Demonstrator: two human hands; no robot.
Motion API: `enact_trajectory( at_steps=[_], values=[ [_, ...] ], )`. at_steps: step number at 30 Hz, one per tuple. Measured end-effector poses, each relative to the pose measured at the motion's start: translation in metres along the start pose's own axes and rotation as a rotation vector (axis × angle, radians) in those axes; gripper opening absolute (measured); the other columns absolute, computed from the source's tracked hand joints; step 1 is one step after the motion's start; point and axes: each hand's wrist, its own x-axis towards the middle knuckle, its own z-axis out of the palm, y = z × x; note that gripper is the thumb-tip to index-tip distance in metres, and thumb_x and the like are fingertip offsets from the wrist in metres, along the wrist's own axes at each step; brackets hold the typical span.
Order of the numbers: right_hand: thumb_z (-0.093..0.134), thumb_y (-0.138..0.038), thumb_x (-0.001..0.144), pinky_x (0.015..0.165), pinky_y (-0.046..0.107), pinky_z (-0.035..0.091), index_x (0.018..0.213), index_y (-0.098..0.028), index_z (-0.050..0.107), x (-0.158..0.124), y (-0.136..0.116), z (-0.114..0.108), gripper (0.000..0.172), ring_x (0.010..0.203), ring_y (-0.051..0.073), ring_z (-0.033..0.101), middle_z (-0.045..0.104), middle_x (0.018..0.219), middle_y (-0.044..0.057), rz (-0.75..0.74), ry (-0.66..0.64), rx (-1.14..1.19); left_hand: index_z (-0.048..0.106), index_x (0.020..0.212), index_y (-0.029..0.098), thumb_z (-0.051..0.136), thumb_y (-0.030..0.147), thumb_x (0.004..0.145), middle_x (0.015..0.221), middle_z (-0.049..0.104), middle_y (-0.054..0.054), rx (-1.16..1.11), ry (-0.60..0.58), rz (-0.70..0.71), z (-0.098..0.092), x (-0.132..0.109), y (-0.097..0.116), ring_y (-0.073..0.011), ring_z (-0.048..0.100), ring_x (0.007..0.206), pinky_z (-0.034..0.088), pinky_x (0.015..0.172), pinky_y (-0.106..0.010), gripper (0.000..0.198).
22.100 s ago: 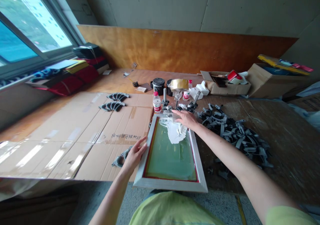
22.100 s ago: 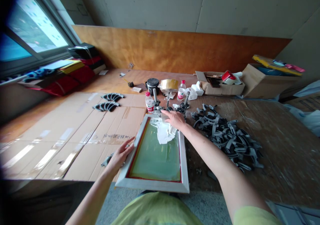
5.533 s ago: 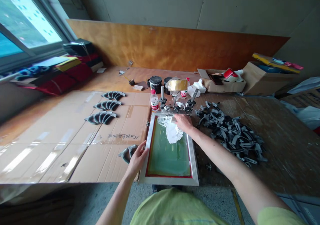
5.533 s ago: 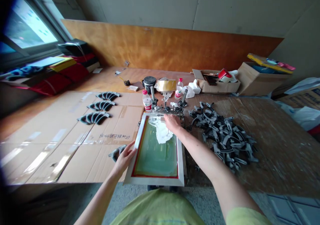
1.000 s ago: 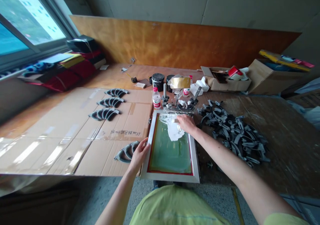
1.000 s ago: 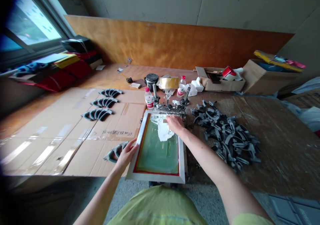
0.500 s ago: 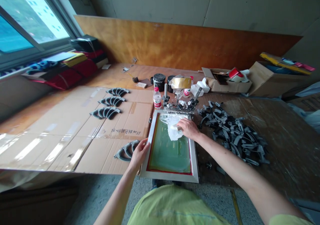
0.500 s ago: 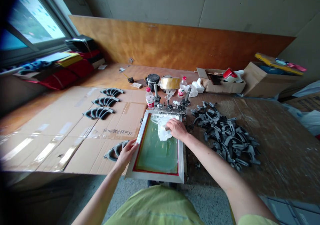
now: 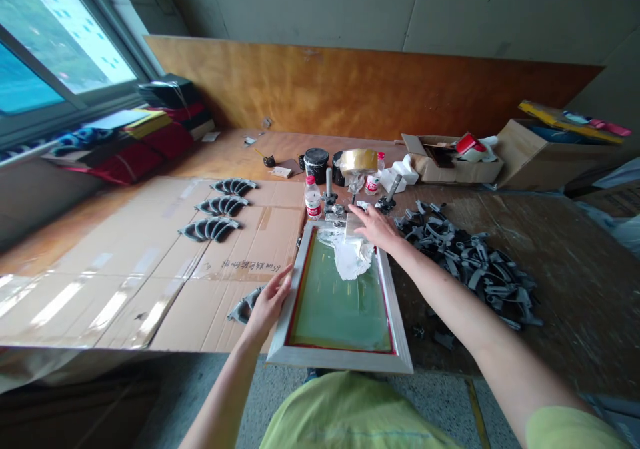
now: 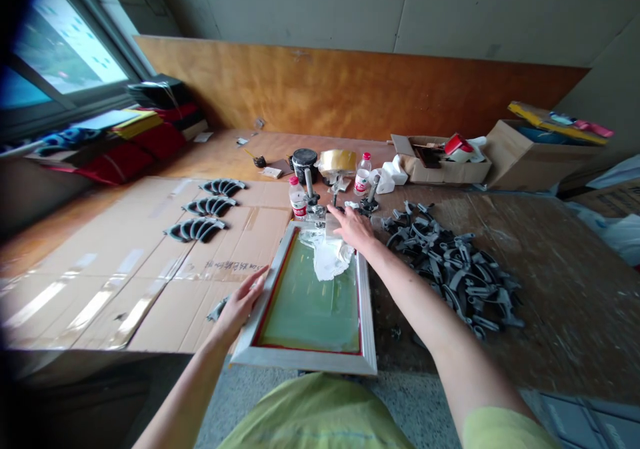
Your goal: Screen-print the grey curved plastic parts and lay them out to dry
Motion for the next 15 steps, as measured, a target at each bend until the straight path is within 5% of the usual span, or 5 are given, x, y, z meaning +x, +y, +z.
enact_trajectory(
  at_steps=[3, 5, 8, 12, 15],
  values=[
    [0.063, -0.029, 0.088, 0.076, 0.03, 0.051, 0.137, -0.024, 0.054, -0.013, 0.026, -0.008, 0.051, 0.092, 0.021, 0.064, 0.065, 0.113, 0.009, 0.129, 0.221, 0.011, 0.068, 0.117, 0.018, 0.057, 0.074, 0.075, 0.084, 0.072, -0.004, -0.059, 0.012, 0.076, 0.001, 0.001, 0.032, -0.019, 0.065, 0.068, 0.049, 0.058, -0.027, 0.071],
    [0.056, -0.026, 0.091, 0.071, 0.025, 0.052, 0.114, -0.013, 0.068, -0.035, 0.042, -0.003, 0.029, 0.079, 0.016, 0.066, 0.072, 0.096, 0.007, 0.193, 0.281, 0.027, 0.069, 0.106, 0.018, 0.051, 0.075, 0.078, 0.088, 0.073, -0.005, -0.116, 0.033, 0.183, 0.006, 0.009, 0.057, -0.0178, 0.064, 0.068, 0.049, 0.058, -0.027, 0.067],
    [0.052, -0.028, 0.092, 0.064, 0.019, 0.052, 0.079, -0.012, 0.07, -0.071, 0.046, 0.024, 0.027, 0.064, 0.01, 0.063, 0.073, 0.077, 0.002, 0.129, 0.182, 0.071, 0.066, 0.101, 0.017, 0.049, 0.068, 0.084, 0.093, 0.072, -0.007, -0.182, 0.075, 0.405, 0.02, 0.026, 0.096, -0.0183, 0.065, 0.08, 0.051, 0.065, -0.027, 0.057],
    [0.075, -0.027, 0.078, 0.082, 0.029, 0.052, 0.106, -0.016, 0.069, -0.098, 0.026, 0.062, 0.03, 0.093, 0.017, 0.065, 0.072, 0.102, 0.007, -0.035, -0.017, 0.097, 0.063, 0.098, 0.015, 0.045, 0.066, 0.087, 0.086, 0.071, -0.008, -0.171, 0.094, 0.485, 0.032, 0.041, 0.129, -0.0174, 0.066, 0.078, 0.051, 0.062, -0.025, 0.055],
    [0.071, -0.024, 0.083, 0.088, 0.035, 0.048, 0.105, -0.021, 0.068, -0.099, 0.009, 0.064, 0.023, 0.1, 0.021, 0.06, 0.066, 0.102, 0.007, -0.028, -0.127, 0.088, 0.059, 0.11, 0.018, 0.047, 0.067, 0.086, 0.092, 0.072, -0.007, -0.225, 0.135, 0.471, 0.041, 0.036, 0.113, -0.0151, 0.067, 0.076, 0.051, 0.061, -0.023, 0.055]
  ],
)
